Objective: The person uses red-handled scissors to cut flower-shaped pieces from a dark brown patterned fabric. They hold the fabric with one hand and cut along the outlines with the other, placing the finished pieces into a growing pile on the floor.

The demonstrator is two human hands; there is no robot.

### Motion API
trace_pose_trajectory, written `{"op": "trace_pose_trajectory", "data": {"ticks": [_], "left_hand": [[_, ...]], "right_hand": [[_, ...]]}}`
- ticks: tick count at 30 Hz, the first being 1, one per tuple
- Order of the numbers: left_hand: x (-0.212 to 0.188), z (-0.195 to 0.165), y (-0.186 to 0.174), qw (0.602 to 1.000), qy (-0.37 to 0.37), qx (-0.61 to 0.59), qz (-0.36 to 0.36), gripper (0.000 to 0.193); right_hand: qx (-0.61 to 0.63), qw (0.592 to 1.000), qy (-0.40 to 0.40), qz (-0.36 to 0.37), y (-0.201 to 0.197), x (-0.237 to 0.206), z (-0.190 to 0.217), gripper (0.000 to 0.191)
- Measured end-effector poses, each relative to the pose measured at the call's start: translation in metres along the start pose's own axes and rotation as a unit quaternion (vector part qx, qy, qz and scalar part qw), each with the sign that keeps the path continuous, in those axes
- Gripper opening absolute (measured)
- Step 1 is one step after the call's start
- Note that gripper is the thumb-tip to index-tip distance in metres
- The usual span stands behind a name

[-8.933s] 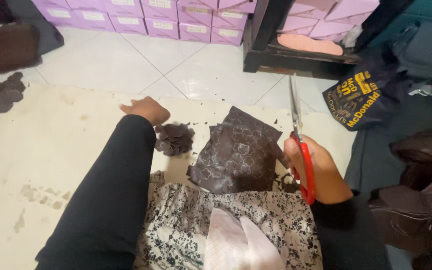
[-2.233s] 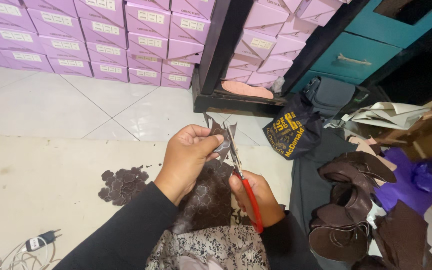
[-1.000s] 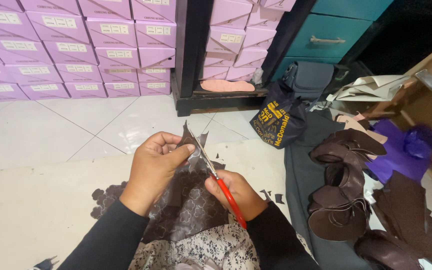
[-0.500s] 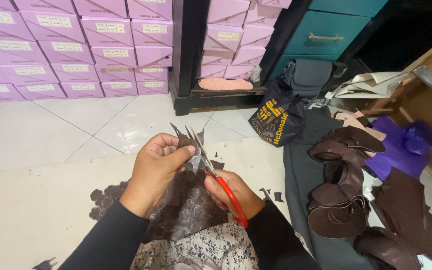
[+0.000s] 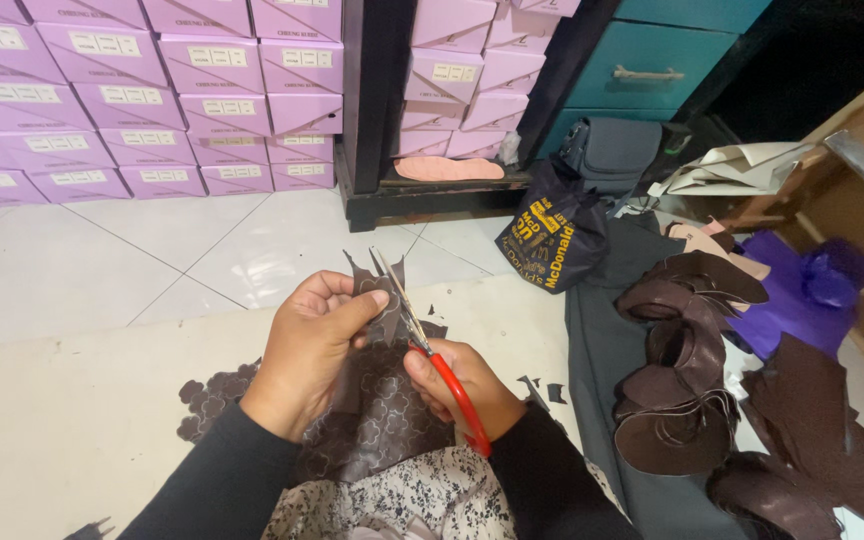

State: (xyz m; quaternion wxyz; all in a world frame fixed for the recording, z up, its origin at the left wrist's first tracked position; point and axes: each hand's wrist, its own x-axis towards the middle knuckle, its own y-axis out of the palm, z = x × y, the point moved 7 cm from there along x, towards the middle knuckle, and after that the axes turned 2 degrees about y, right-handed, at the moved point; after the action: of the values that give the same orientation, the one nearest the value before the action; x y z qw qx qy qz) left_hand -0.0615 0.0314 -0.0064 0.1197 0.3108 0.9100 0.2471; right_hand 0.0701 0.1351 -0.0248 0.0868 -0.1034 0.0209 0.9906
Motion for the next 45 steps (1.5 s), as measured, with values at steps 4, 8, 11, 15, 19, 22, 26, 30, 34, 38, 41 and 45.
{"op": "trace_pose_trajectory", "data": {"ticks": [4,8,11,15,19,22,26,30,34,38,41,45], "left_hand": [[-0.003,0.007,0.001,0.997,-0.05,-0.051,-0.022,0.019],[-0.006,0.012,0.003,0.994,-0.081,-0.066,-0.034,0.018],[-0.007,0.012,0.003,0.993,-0.082,-0.072,-0.034,0.018],[-0.007,0.015,0.004,0.992,-0.09,-0.085,-0.038,0.018],[-0.007,0.015,0.004,0.991,-0.09,-0.092,-0.034,0.018],[-0.006,0.012,0.002,0.993,-0.079,-0.084,-0.034,0.018],[-0.004,0.005,-0.003,0.998,-0.038,-0.044,-0.025,0.019],[0.0,0.003,-0.008,0.999,-0.001,-0.034,-0.017,0.019],[0.004,0.0,-0.009,0.999,0.03,-0.029,-0.006,0.021],[0.005,0.0,-0.008,0.999,0.026,-0.028,-0.017,0.018],[0.004,-0.002,-0.005,0.999,0.028,-0.018,-0.01,0.017],[0.003,-0.001,-0.001,1.0,0.026,0.001,-0.005,0.017]], "right_hand": [[0.023,1.0,-0.014,-0.01,0.003,0.001,-0.001,0.038],[-0.011,0.999,-0.015,-0.039,0.003,0.001,-0.001,0.038],[-0.02,0.999,-0.006,-0.044,0.004,0.001,-0.001,0.04],[-0.006,0.999,0.005,-0.051,0.005,0.001,-0.002,0.039],[0.013,0.999,0.008,-0.05,0.004,0.002,-0.004,0.039],[-0.023,0.998,-0.005,-0.053,0.001,0.001,-0.002,0.042],[-0.057,0.997,-0.023,-0.04,-0.001,0.001,0.001,0.042],[-0.067,0.997,-0.02,-0.044,-0.003,0.002,0.001,0.043],[-0.067,0.997,-0.017,-0.039,-0.003,0.002,0.001,0.042],[-0.068,0.996,0.03,-0.054,-0.006,0.002,-0.004,0.042],[-0.057,0.998,0.014,-0.033,-0.004,0.001,-0.002,0.043],[-0.062,0.998,0.007,-0.022,-0.002,0.001,0.0,0.039]]}}
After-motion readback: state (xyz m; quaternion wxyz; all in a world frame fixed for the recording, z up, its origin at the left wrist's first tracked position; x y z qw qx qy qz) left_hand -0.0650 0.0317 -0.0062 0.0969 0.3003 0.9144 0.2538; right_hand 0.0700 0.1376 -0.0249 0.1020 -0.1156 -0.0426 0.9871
